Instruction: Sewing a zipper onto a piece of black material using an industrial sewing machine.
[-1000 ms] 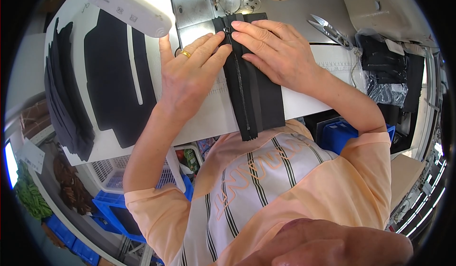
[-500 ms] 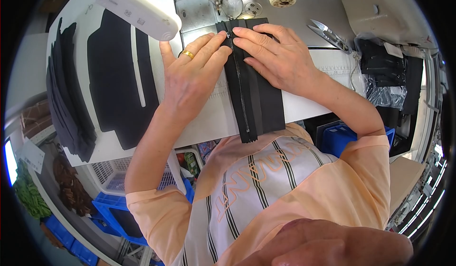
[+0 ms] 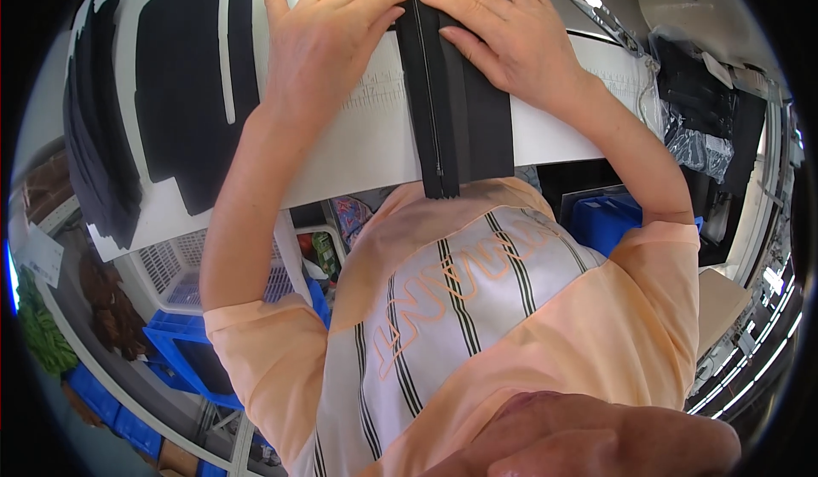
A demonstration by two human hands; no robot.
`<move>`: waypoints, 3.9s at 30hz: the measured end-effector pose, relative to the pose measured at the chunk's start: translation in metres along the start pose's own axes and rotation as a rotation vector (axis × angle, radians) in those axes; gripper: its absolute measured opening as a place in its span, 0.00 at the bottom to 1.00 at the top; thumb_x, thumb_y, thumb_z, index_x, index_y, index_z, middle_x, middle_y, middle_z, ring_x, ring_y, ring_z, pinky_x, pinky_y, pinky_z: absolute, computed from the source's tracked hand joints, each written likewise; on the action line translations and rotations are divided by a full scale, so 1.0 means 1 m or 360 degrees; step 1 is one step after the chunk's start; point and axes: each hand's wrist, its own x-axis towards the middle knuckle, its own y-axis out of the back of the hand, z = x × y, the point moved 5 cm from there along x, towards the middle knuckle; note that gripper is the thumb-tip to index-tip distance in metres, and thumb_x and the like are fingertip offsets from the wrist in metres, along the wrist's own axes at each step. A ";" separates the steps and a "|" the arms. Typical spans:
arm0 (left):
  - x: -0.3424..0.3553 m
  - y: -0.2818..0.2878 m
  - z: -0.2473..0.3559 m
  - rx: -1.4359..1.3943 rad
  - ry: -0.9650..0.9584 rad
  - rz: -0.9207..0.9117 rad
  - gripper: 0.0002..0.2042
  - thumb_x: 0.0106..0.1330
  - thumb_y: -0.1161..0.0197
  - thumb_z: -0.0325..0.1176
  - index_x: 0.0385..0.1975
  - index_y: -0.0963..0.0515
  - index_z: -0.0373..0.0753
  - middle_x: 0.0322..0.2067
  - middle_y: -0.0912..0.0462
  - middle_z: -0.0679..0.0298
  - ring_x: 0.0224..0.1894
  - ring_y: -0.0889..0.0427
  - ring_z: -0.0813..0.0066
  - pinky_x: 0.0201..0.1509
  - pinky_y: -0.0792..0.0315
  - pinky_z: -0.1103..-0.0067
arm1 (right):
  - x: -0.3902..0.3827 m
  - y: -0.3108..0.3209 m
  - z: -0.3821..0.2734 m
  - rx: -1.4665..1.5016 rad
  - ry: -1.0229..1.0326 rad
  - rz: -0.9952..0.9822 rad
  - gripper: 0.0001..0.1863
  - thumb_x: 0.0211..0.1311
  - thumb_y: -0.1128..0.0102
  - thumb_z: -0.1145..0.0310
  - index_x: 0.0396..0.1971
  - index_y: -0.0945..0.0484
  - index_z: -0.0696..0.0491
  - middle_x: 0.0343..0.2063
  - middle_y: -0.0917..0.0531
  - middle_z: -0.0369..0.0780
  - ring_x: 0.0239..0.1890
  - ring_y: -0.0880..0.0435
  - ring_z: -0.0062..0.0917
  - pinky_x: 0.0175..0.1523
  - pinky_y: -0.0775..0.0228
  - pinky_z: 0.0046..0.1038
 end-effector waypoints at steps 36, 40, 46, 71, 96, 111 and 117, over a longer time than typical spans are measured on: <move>0.001 0.003 0.003 0.0031 -0.0096 0.0116 0.11 0.55 0.28 0.39 0.36 0.15 0.46 0.42 0.15 0.79 0.43 0.20 0.77 0.63 0.47 0.48 | 0.018 -0.005 0.012 0.0060 0.0091 0.0236 0.13 0.56 0.33 0.61 0.43 0.18 0.43 0.41 0.21 0.30 0.43 0.25 0.26 0.47 0.31 0.28; 0.001 0.001 0.001 0.0026 -0.0025 -0.0007 0.10 0.60 0.32 0.40 0.40 0.15 0.47 0.45 0.15 0.79 0.47 0.20 0.75 0.64 0.48 0.45 | 0.019 0.006 0.007 -0.0005 0.0180 0.0363 0.15 0.57 0.33 0.62 0.44 0.19 0.47 0.43 0.19 0.31 0.46 0.22 0.26 0.49 0.28 0.28; 0.000 0.001 0.002 0.0077 -0.0054 0.0049 0.10 0.59 0.31 0.39 0.40 0.15 0.48 0.45 0.15 0.80 0.47 0.20 0.78 0.64 0.47 0.46 | 0.006 -0.001 -0.004 -0.0026 0.0162 0.0267 0.17 0.55 0.32 0.63 0.44 0.20 0.53 0.47 0.18 0.35 0.47 0.19 0.30 0.49 0.23 0.27; 0.003 0.008 -0.009 -0.0089 0.0206 0.0111 0.14 0.60 0.31 0.35 0.45 0.19 0.41 0.47 0.17 0.69 0.49 0.22 0.74 0.61 0.41 0.55 | 0.004 -0.002 -0.006 -0.0028 0.0153 0.0282 0.17 0.56 0.32 0.63 0.44 0.19 0.53 0.48 0.17 0.37 0.50 0.19 0.30 0.51 0.24 0.29; 0.028 -0.001 0.003 0.0097 -0.0434 0.0279 0.09 0.55 0.32 0.34 0.32 0.19 0.38 0.34 0.15 0.65 0.30 0.19 0.68 0.33 0.24 0.76 | -0.020 0.014 0.005 -0.0034 0.0083 0.0227 0.17 0.56 0.32 0.64 0.45 0.19 0.52 0.48 0.17 0.36 0.51 0.19 0.30 0.51 0.23 0.30; 0.058 -0.031 -0.079 -0.0688 0.0468 -0.0175 0.10 0.61 0.32 0.38 0.33 0.16 0.37 0.30 0.15 0.62 0.34 0.18 0.72 0.44 0.27 0.77 | -0.021 0.010 0.006 -0.0071 0.0111 0.0243 0.16 0.57 0.32 0.63 0.45 0.19 0.51 0.48 0.17 0.35 0.51 0.19 0.29 0.52 0.23 0.28; 0.051 -0.016 -0.105 -0.0566 0.0533 -0.0269 0.11 0.63 0.34 0.38 0.37 0.16 0.36 0.34 0.14 0.61 0.34 0.18 0.73 0.43 0.27 0.78 | -0.020 0.014 0.005 -0.0092 0.0089 0.0218 0.16 0.57 0.32 0.63 0.45 0.19 0.51 0.48 0.17 0.35 0.51 0.20 0.28 0.52 0.23 0.27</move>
